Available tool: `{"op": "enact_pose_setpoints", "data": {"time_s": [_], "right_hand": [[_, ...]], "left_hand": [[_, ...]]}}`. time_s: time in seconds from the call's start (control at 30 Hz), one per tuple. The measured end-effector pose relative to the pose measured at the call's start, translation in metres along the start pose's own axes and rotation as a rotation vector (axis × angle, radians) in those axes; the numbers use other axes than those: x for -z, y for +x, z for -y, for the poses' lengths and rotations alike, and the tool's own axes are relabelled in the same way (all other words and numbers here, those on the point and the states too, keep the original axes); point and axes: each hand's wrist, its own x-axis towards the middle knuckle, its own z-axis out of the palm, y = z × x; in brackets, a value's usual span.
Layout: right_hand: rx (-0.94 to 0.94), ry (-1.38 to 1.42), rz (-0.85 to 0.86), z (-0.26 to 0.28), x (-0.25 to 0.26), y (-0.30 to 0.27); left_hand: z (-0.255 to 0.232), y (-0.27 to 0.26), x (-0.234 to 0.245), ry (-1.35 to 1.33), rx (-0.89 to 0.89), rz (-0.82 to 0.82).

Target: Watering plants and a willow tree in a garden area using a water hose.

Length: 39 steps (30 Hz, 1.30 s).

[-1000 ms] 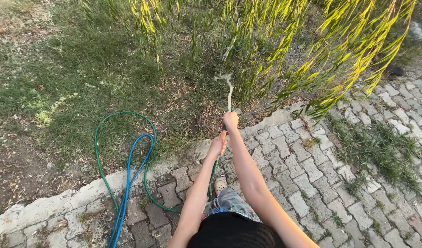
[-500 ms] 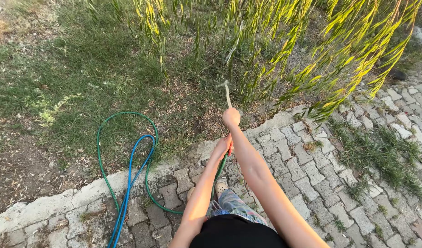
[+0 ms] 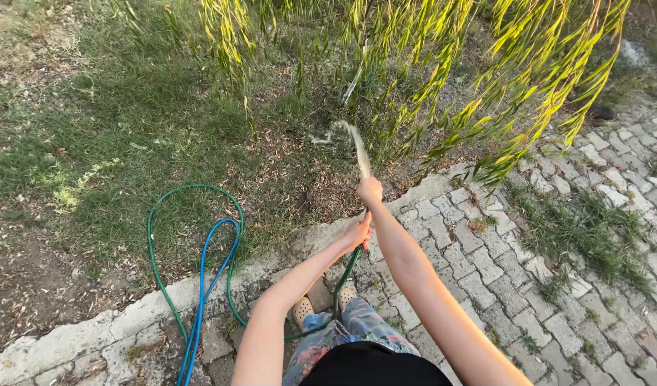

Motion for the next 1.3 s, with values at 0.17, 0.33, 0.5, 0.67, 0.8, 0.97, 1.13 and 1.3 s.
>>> {"op": "enact_pose_setpoints", "data": {"time_s": [0.17, 0.33, 0.5, 0.67, 0.8, 0.97, 1.13, 1.3], "right_hand": [[0.05, -0.029, -0.024, 0.014, 0.023, -0.022], [0.218, -0.21, -0.007, -0.006, -0.018, -0.011], [0.386, -0.386, 0.049, -0.023, -0.039, -0.024], [0.131, -0.032, 0.009, -0.029, -0.038, -0.04], [0.272, -0.022, 0.023, -0.04, -0.016, -0.056], [0.177, -0.033, 0.046, -0.065, -0.005, -0.067], [0.443, -0.298, 0.026, -0.086, 0.039, -0.106], [0.192, 0.048, -0.072, -0.098, 0.046, -0.118]], "left_hand": [[0.001, -0.006, -0.003, -0.167, -0.089, 0.066], [0.012, 0.011, 0.011, -0.506, -0.103, 0.013], [-0.01, 0.009, 0.044, -0.376, -0.001, -0.037], [-0.006, 0.002, 0.024, -0.304, -0.015, -0.013], [0.001, 0.001, 0.003, -0.441, -0.101, 0.017], [0.034, -0.008, -0.025, -0.618, -0.117, -0.101], [0.023, -0.025, -0.006, -0.673, -0.142, -0.321], [0.026, -0.018, 0.0, -0.581, -0.257, -0.443]]}}
